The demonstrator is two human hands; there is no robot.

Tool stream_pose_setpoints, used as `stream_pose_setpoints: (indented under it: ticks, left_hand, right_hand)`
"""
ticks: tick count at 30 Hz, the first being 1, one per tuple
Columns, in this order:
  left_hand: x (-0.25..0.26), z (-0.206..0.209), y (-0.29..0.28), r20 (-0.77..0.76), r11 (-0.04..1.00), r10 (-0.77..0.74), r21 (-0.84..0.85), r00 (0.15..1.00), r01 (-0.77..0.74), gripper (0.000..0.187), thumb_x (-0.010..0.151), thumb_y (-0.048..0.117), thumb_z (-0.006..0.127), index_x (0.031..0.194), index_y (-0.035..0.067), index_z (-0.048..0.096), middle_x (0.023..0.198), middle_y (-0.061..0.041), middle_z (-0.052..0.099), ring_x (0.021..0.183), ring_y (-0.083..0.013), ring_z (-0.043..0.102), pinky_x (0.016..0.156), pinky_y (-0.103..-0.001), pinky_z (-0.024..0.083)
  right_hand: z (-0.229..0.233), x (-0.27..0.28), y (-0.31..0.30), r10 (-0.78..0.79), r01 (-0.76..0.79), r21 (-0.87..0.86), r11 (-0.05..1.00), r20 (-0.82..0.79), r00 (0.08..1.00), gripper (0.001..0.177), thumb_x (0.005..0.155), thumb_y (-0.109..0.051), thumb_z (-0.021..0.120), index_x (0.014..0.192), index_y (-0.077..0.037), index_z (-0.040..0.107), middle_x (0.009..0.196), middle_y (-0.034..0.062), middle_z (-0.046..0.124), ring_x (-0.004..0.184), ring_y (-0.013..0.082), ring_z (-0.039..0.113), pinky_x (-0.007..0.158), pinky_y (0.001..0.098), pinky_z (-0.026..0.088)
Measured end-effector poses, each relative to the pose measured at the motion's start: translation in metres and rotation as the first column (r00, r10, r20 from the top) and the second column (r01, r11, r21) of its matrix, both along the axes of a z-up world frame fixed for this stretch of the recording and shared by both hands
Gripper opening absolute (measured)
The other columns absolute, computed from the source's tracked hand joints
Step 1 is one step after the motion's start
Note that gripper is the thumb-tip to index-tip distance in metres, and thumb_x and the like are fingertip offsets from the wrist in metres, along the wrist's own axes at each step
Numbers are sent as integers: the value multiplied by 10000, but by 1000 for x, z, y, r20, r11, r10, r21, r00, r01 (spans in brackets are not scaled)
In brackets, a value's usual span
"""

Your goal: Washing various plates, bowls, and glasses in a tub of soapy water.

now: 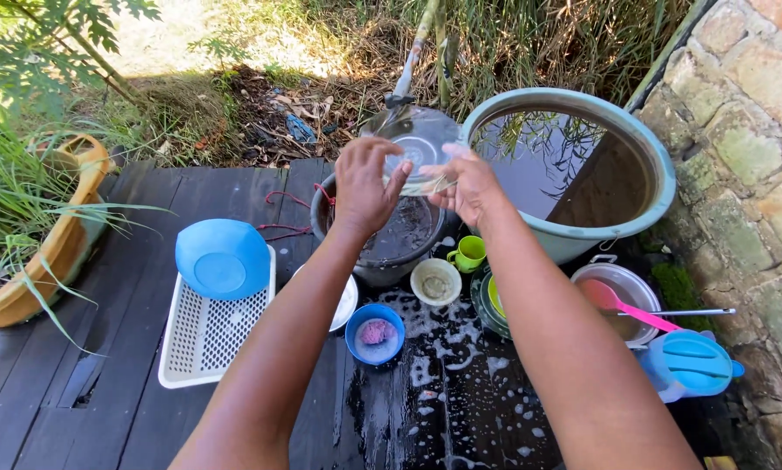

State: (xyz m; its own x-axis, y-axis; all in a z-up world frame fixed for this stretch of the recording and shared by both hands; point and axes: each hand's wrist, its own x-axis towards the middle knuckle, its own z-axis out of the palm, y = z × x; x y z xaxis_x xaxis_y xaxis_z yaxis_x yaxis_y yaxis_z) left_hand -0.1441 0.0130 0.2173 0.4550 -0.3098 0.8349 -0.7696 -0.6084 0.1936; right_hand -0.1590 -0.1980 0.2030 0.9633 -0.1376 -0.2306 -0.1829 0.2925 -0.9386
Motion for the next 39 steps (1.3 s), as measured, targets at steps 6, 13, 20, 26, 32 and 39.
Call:
stream_pose_setpoints:
  ticks: [6, 13, 20, 26, 32, 39]
  left_hand:
    - [71, -102, -14, -559, 692, -483, -715, 674, -97, 681, 866, 38, 642, 1464, 100, 322, 1086, -75, 665, 896, -172, 667, 822, -345, 562]
    - [67, -93, 2, -730, 730, -564, -659, 386, -181, 233, 976, 87, 648, 1193, 40, 579, 912, 14, 720, 708, -100, 650, 592, -302, 498]
    - [48, -76, 13, -553, 930, -223, -366, 803, 6, 181, 974, 184, 699, 1133, 106, 731, 1007, -56, 791, 835, -157, 757, 750, -285, 565]
    - [45, -59, 25, -528, 960, -104, -276, 843, -54, 179, 962, 249, 716, 1123, 187, 764, 967, -80, 768, 797, -235, 754, 707, -325, 562]
    - [42, -54, 31, -552, 976, -14, -191, 834, -110, 206, 955, 306, 703, 1128, 225, 779, 952, -64, 773, 759, -260, 736, 666, -367, 548]
    - [49, -63, 14, -622, 951, -139, -302, 770, -72, 196, 1003, 296, 685, 1122, 153, 745, 818, -40, 775, 697, -150, 745, 676, -310, 569]
  right_hand:
    - [-28, -2, 20, -17, 14, -114, 993, -29, 999, 467, 975, -159, 520, 1438, -199, 469, 1073, 90, 781, 684, 199, 679, 528, 308, 538]
    - [-73, 11, 6, -105, 104, -303, 947, 12, 994, 214, 994, -128, 620, 1206, -146, 648, 1021, 53, 762, 726, 116, 706, 571, 275, 547]
    - [-123, 34, 2, -210, 311, -395, 865, 278, 937, 129, 938, -48, 710, 1059, -64, 750, 927, 3, 757, 722, 52, 642, 623, 206, 526]
    - [-97, 30, 20, -229, 428, -549, 718, 395, 890, 211, 937, -100, 727, 1142, -57, 753, 961, 12, 792, 775, 63, 672, 709, 239, 532]
    - [-108, 33, 22, -205, 467, -512, 721, 487, 849, 204, 952, -99, 733, 1147, -41, 748, 990, 25, 797, 852, 60, 706, 783, 229, 554]
    - [-117, 43, -4, -228, 431, -409, 804, 459, 859, 160, 960, -127, 748, 1038, -23, 656, 890, 28, 734, 754, 80, 700, 655, 274, 596]
